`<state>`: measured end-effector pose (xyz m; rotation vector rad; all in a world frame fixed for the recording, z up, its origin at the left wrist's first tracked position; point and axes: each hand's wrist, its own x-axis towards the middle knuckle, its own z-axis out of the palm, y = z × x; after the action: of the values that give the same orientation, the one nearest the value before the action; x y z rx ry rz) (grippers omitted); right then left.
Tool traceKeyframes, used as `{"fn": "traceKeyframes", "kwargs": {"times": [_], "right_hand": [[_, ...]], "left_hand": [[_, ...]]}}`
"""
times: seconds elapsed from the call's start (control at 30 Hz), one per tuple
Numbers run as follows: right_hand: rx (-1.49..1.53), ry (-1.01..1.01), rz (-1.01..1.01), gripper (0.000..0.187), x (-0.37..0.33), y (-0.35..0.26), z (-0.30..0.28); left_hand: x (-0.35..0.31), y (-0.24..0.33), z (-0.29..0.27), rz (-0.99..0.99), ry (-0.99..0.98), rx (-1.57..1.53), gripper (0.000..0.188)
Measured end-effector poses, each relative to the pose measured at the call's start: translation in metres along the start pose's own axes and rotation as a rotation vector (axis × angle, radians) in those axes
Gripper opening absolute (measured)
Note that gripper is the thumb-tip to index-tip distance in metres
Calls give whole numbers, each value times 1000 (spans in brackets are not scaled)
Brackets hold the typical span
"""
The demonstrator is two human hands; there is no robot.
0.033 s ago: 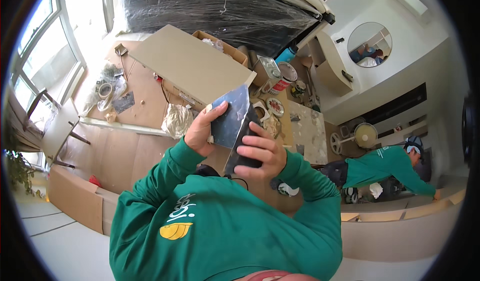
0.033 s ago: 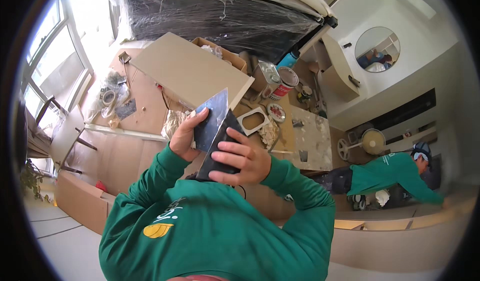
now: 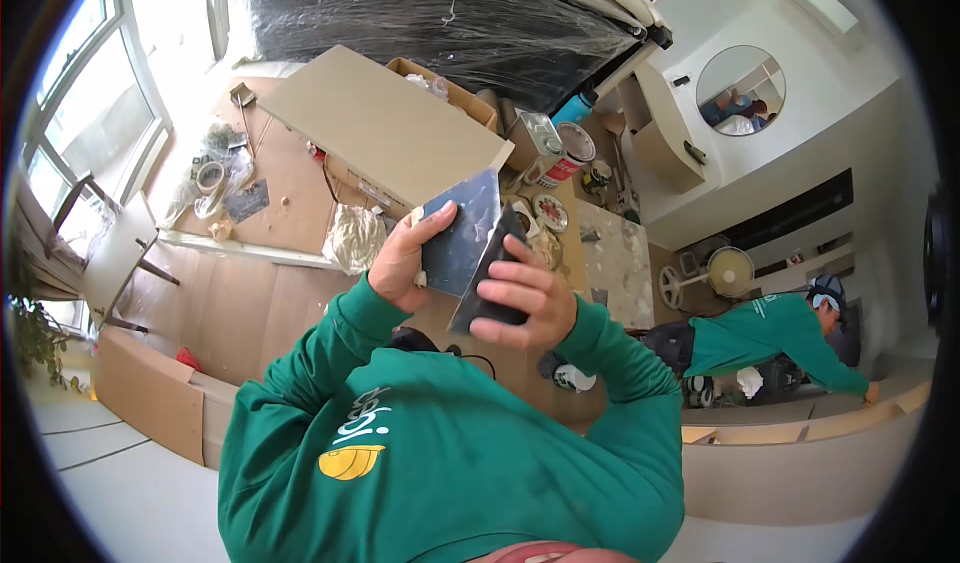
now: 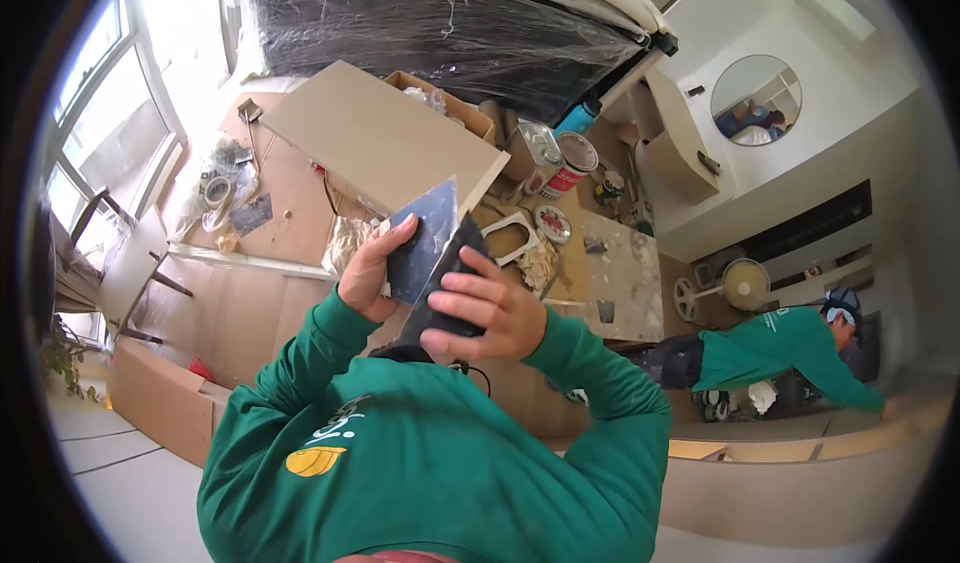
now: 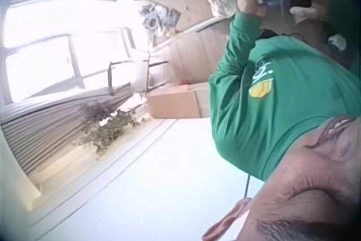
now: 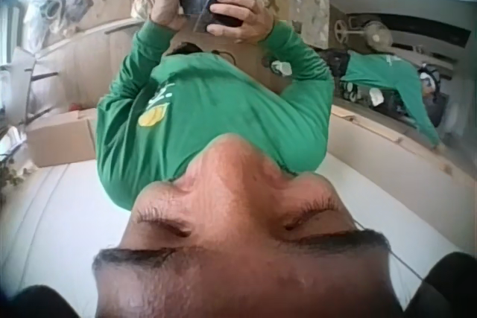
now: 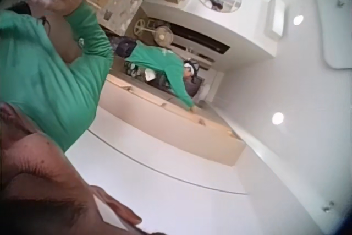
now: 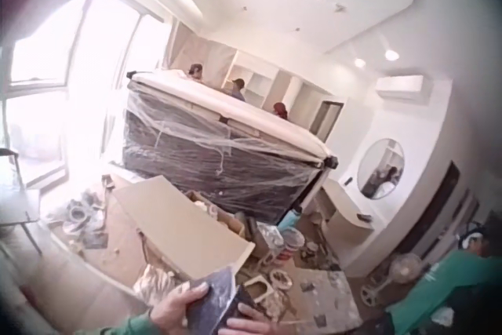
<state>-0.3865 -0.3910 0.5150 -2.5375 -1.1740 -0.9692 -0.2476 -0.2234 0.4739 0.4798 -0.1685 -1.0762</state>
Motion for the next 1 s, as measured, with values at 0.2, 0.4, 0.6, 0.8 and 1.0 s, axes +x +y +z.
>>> {"fn": "traceKeyframes", "kwargs": {"times": [0.2,0.4,0.6,0.8,1.0], "right_hand": [[-127,-201,215,49,-34,47,-28],[-221,-462,262,53,0,41,-76],[-289,-569,251,44,12,26,-84],[-250,-469,317,52,16,19,-97],[-272,-339,332,53,-5,15,-94]], "left_hand": [[-13,-7,-8,75,77,122,27],[3,-21,-22,347,218,333,27],[19,-21,-11,526,143,595,24],[15,-17,27,319,93,184,25],[11,-20,40,20,76,99,29]]}}
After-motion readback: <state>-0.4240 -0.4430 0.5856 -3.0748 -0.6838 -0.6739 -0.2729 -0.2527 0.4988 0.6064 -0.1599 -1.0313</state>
